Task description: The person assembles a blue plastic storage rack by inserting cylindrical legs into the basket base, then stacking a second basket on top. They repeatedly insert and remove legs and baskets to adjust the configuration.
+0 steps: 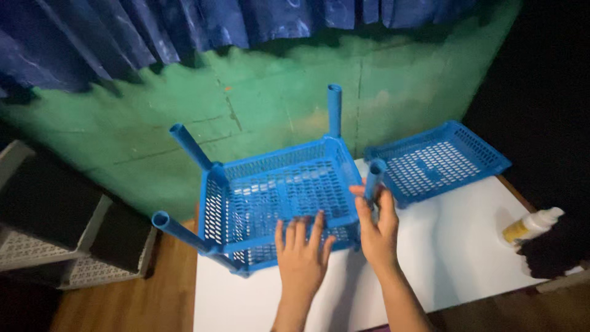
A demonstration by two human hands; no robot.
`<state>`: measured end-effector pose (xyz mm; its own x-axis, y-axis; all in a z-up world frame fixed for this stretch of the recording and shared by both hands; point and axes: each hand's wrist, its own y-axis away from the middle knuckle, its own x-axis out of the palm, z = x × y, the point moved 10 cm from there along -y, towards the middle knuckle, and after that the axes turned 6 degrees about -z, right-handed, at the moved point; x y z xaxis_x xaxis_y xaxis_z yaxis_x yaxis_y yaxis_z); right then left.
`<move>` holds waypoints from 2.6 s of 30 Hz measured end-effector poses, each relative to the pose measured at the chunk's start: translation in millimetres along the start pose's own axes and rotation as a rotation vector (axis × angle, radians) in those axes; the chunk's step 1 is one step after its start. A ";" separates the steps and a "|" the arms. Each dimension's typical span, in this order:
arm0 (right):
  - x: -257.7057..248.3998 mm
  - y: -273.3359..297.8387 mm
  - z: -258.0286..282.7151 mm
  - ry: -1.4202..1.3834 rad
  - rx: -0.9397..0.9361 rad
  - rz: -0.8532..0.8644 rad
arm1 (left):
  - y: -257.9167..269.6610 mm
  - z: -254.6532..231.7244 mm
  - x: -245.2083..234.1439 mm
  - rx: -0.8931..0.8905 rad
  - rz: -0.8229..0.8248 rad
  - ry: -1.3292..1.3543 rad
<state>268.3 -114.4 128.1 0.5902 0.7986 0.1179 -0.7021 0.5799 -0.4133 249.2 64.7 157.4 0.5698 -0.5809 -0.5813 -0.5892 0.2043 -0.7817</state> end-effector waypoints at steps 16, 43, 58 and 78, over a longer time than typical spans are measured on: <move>4.7 18.5 -28.6 -0.548 0.159 0.324 | 22.2 9.0 -0.3 -0.035 -0.016 0.151; 27.8 30.6 7.7 -0.104 -0.100 0.406 | 33.6 -30.9 55.7 -0.286 -0.012 0.384; 13.6 34.2 9.2 0.113 -0.119 0.178 | 39.9 -26.7 48.2 -0.145 -0.031 0.106; 5.3 20.5 19.6 0.106 -0.019 -0.145 | 50.1 -43.9 65.8 -0.099 0.074 0.078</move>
<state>249.3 -95.1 138.0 0.7241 0.6848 0.0825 -0.5993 0.6839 -0.4160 232.0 2.1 89.9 0.4786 -0.6278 -0.6139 -0.6837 0.1722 -0.7092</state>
